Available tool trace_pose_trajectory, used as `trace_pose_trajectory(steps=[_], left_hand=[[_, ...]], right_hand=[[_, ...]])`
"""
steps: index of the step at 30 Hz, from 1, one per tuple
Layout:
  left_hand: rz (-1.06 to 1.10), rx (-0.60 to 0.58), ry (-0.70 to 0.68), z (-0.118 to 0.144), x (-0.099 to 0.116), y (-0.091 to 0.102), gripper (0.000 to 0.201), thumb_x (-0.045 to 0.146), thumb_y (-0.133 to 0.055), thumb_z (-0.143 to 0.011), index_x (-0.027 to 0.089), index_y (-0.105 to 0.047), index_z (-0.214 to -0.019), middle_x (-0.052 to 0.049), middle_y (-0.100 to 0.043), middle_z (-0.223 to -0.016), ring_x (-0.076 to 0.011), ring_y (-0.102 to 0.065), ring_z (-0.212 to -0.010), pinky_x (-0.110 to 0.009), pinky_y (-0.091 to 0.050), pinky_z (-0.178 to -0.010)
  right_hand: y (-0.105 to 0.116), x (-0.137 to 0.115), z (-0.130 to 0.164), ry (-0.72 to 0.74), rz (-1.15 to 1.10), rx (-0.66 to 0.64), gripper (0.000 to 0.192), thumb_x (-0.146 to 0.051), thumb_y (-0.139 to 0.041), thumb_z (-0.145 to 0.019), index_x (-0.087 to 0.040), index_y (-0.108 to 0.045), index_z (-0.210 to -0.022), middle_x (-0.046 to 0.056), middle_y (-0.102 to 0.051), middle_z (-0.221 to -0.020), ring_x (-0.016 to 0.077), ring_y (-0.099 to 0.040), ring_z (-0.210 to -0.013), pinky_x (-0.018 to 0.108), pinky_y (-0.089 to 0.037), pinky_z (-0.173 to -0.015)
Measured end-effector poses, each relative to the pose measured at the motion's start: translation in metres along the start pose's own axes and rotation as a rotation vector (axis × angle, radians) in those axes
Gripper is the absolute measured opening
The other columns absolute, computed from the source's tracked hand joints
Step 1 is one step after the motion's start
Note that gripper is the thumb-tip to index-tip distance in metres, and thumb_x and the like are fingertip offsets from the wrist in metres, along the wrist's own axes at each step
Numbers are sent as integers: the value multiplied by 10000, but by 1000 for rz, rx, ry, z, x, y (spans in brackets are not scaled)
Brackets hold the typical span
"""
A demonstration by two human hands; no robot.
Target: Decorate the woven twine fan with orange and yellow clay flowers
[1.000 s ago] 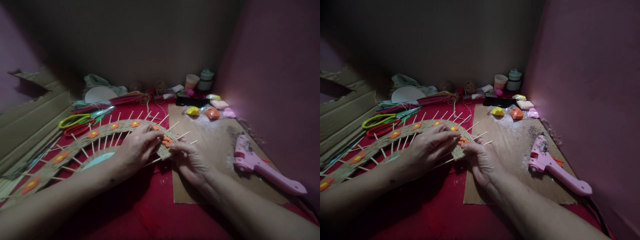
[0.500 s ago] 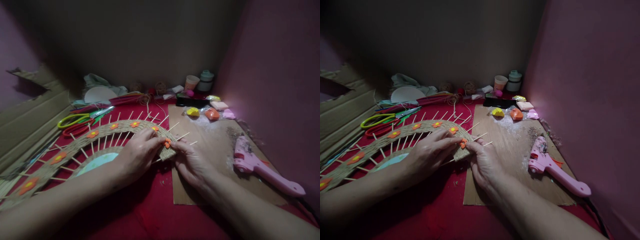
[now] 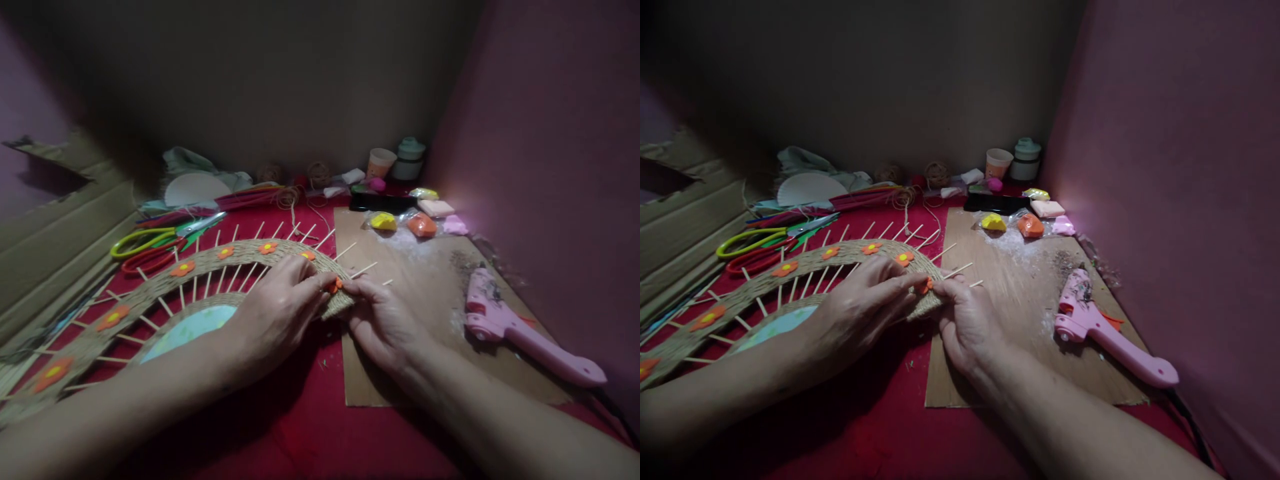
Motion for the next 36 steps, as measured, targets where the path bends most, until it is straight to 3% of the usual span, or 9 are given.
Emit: trace_pose_trajectory(steps=[7, 15, 20, 25, 32, 36], left_hand=[[-146, -49, -55, -3, 7, -5, 227, 217, -399, -936, 119, -603, -939, -48, -437, -809, -163, -355, -713, -307, -331, -616], [-21, 4, -60, 2, 5, 4, 244, 159, -457, -913, 125, -566, -1128, -44, -441, -838, -146, -398, -732, -283, -379, -638], [-141, -18, -118, 4, 16, 3, 232, 191, -466, -918, 137, -579, -1113, -42, -453, -811, -148, -386, -709, -280, -377, -615], [-210, -21, -211, 4, 26, 3, 257, 195, -474, -913, 86, -584, -1118, -77, -501, -824, -170, -412, -737, -312, -405, -638], [-164, 46, -74, 3, 6, 16, 281, 185, -474, -907, 79, -590, -1139, -91, -506, -865, -172, -443, -760, -310, -414, -655], [-116, -23, -17, 1, -1, 10, 282, 208, -444, -921, 86, -591, -1129, -86, -497, -869, -169, -446, -759, -309, -423, -661]], right_hand=[[-5, 0, 1, 27, 49, -49, 164, -46, -607, -589, -145, -655, -711, 11, -620, -681, 123, -531, -654, 267, -421, -664], [2, -1, 1, -11, -3, 39, 112, -52, -564, -585, -134, -623, -635, -3, -570, -629, 111, -499, -631, 269, -423, -678], [-8, -2, 2, -32, -33, -22, 126, -84, -532, -617, -124, -646, -653, 29, -592, -639, 148, -528, -673, 307, -449, -707], [-5, -2, 1, -35, -38, 3, 132, -102, -516, -634, -140, -640, -660, 51, -615, -677, 177, -564, -746, 320, -460, -730], [-4, 1, 2, -63, -86, 16, 194, -68, -481, -656, -123, -659, -709, 59, -621, -695, 164, -554, -714, 306, -462, -714], [0, -1, 3, -29, -61, 42, 157, -30, -525, -627, -126, -640, -675, 32, -606, -683, 128, -522, -667, 259, -444, -673]])
Point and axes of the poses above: each hand's wrist, its own z-axis away from the middle knuckle, its own y-axis out of the back of the hand, x = y × z, the point moved 9 cm from there along -z, towards the middle knuckle
